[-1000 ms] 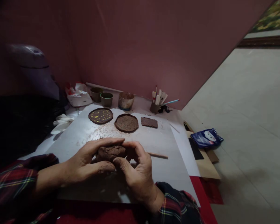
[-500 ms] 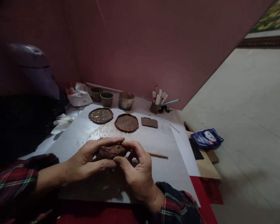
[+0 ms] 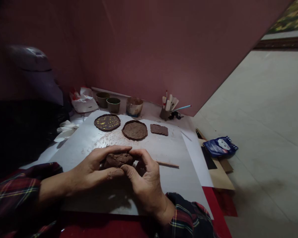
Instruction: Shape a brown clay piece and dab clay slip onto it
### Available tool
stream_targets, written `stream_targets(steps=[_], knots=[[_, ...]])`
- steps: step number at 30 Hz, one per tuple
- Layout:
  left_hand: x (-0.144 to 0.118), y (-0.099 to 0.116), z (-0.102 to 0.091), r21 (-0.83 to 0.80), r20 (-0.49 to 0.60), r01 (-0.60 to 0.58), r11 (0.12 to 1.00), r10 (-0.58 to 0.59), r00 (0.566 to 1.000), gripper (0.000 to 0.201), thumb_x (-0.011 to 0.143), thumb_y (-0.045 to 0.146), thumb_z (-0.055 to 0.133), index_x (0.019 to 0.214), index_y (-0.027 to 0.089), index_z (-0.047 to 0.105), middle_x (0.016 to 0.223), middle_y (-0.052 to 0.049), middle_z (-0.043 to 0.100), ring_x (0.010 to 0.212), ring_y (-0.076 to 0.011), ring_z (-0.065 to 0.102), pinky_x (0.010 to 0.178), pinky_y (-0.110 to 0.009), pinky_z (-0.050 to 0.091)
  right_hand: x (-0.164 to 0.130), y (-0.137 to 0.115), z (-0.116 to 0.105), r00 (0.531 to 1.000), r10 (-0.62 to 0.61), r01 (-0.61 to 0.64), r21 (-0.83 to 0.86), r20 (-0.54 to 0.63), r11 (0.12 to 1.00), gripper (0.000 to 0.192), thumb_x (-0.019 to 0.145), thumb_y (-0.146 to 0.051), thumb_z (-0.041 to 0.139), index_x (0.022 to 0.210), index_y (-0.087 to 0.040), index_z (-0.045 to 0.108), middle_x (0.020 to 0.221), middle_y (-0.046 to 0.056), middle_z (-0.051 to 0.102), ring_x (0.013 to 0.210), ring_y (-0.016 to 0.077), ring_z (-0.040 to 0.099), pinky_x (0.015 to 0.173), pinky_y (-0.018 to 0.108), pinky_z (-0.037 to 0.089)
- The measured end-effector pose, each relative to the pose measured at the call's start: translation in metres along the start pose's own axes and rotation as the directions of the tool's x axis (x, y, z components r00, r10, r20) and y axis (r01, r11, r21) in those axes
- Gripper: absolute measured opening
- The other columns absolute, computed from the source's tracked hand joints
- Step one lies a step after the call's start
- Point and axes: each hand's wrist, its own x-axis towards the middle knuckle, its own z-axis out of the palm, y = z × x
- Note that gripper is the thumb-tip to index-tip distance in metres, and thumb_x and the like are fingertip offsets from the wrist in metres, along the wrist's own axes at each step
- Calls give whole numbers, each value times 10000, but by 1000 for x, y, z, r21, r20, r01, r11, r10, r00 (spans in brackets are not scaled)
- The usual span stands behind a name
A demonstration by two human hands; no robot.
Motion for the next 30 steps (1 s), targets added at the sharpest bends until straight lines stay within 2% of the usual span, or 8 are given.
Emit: stream_targets(steps=[11, 19, 30], knots=[[1, 0, 1, -68, 14, 39, 997, -38, 999, 423, 831, 272, 653, 1229, 149, 576, 1118, -83, 712, 992, -209, 677, 857, -304, 543, -2, 2, -1, 999, 27, -27, -17, 24, 999, 205, 834, -280, 646, 1028, -235, 596, 875, 12, 662, 725, 133, 608, 593, 243, 479], [0, -1, 2, -92, 20, 75, 993, -73, 997, 425, 827, 287, 653, 1214, 132, 572, 1110, -94, 711, 998, -222, 678, 858, -324, 547, -2, 3, -2, 999, 31, -29, -42, 31, 999, 196, 836, -270, 642, 1026, -254, 596, 860, -8, 652, 663, 105, 573, 561, 226, 456], [2, 0, 1, -63, 28, 58, 996, -57, 998, 382, 833, 288, 644, 1186, 150, 593, 1079, -76, 716, 977, -214, 679, 838, -308, 543, -1, 3, -1, 1000, 14, -13, -55, 17, 998, 196, 831, -278, 640, 1018, -231, 605, 852, 1, 649, 644, 113, 570, 548, 234, 448]])
